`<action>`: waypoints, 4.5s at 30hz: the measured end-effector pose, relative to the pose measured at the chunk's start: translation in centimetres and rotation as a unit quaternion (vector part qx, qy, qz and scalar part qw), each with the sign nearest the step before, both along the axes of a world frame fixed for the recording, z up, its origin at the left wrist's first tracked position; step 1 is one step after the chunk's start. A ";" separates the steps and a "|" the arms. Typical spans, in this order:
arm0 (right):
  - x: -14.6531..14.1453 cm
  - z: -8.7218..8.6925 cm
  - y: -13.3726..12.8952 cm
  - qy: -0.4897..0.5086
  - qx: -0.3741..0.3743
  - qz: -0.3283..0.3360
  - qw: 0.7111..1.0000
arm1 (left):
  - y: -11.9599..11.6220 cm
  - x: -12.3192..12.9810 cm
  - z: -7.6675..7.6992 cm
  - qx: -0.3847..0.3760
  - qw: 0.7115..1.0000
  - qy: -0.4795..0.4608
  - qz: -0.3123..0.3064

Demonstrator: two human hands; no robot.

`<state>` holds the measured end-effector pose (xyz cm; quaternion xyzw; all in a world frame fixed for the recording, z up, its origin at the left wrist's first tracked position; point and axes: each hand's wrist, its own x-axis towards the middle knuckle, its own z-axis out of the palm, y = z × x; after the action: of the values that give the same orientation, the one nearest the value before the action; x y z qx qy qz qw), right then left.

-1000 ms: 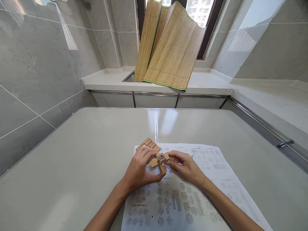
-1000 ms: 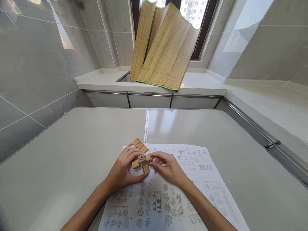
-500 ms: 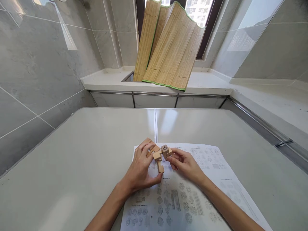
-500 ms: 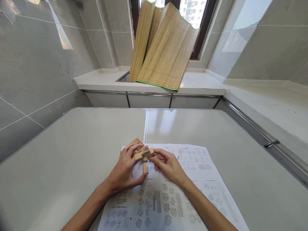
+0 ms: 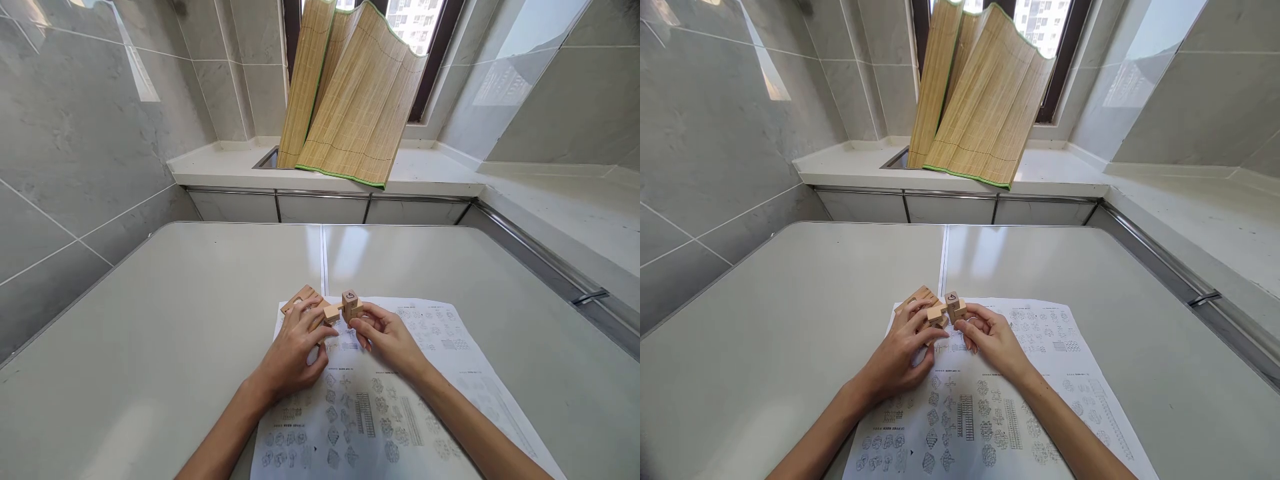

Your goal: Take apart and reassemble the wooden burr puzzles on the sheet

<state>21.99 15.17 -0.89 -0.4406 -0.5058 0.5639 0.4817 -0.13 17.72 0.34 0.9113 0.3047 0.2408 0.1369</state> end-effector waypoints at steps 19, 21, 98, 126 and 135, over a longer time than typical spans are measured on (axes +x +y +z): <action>-0.1 -0.4 -0.3 -0.065 0.009 0.023 0.998 | 0.1 0.2 0.4 0.007 0.987 -0.139 0.082; -0.2 -0.4 -0.3 -0.073 0.008 0.044 0.996 | 0.1 0.2 0.4 0.002 0.986 -0.143 0.083; 1.6 0.0 -0.5 -0.387 0.231 0.058 0.891 | -0.4 0.2 0.0 0.061 0.998 0.006 0.014; 1.9 -1.4 0.2 -0.394 0.209 -0.062 0.893 | 4.4 -3.3 -1.0 -0.067 0.912 -0.205 0.350; 1.8 -2.0 0.5 -0.367 0.188 -0.063 0.909 | 8.5 -5.2 -1.2 -0.136 0.878 -0.236 0.394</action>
<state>23.78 15.68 -2.91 -0.5490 -0.7145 0.2252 0.3706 -5.29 26.18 -0.87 0.6047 0.6267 0.4389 0.2213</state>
